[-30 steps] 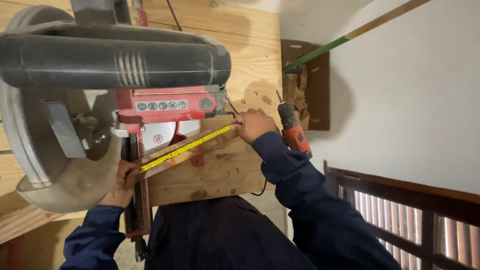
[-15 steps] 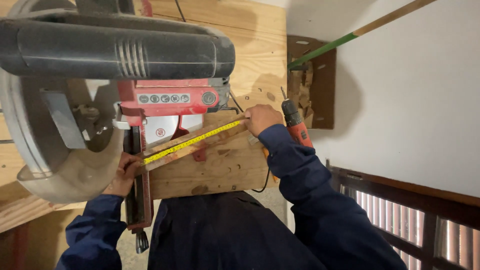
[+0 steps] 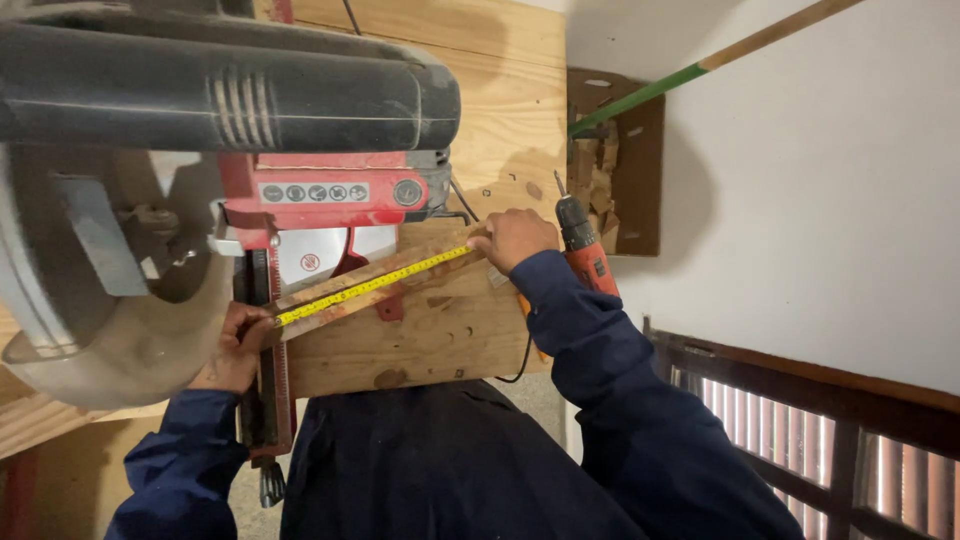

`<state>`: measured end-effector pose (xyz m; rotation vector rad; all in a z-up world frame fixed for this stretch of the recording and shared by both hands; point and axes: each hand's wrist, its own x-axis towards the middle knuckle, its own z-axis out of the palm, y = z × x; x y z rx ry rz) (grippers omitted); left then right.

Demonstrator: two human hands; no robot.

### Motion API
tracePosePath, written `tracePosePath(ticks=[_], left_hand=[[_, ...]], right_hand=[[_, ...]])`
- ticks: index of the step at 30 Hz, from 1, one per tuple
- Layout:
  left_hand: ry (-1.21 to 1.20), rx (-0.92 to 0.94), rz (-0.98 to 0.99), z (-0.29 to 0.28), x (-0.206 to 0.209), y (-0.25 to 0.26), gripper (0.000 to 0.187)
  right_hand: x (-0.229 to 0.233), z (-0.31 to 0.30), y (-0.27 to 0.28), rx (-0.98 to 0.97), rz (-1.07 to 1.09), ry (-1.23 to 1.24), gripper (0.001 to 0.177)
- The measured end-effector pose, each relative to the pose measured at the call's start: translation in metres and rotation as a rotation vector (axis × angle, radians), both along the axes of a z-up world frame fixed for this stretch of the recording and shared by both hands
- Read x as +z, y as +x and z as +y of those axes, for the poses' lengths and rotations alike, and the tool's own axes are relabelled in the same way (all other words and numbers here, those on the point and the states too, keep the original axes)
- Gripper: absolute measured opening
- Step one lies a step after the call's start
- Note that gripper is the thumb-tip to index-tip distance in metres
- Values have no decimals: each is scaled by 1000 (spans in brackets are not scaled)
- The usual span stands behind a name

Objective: Measuring and marking wooden strips and blocks using a tape measure and pencil in preparation for cutting.

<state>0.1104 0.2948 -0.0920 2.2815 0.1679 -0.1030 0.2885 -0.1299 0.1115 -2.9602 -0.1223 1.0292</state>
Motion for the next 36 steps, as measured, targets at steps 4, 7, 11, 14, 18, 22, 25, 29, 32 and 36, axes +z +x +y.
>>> tracePosePath(ticks=[4,7,11,14,18,22,25,29,32,36], left_hand=[[-28,51,7,-7,-4,-3,16],[-85,82,-164,-19,24,-3,15],[181,33,-372,-38,93,-5,15],[189,126,-421,-50,98,-24,21],[193,287,-394,-61,90,-49,27],[283,392,-428,-57,87,-56,23],[255,458,-400,-50,79,-64,22],[250,548,-400,-46,75,-73,21],[221,562,-394,-49,66,-74,22],[222,466,-393,-55,54,-74,21]], right_hand=[[2,1,-6,30,-37,-11,48],[1,0,-8,43,-63,-13,48],[-1,-3,-9,44,-55,-9,49],[-4,-3,-9,52,-56,-2,52],[-16,-5,-8,49,-68,12,49],[-9,-2,-11,92,-75,-8,53],[-13,-3,-11,111,-93,-59,57],[-13,-3,-14,96,-112,-49,52],[-4,2,-16,89,-113,-49,55],[-7,1,-16,100,-117,-62,55]])
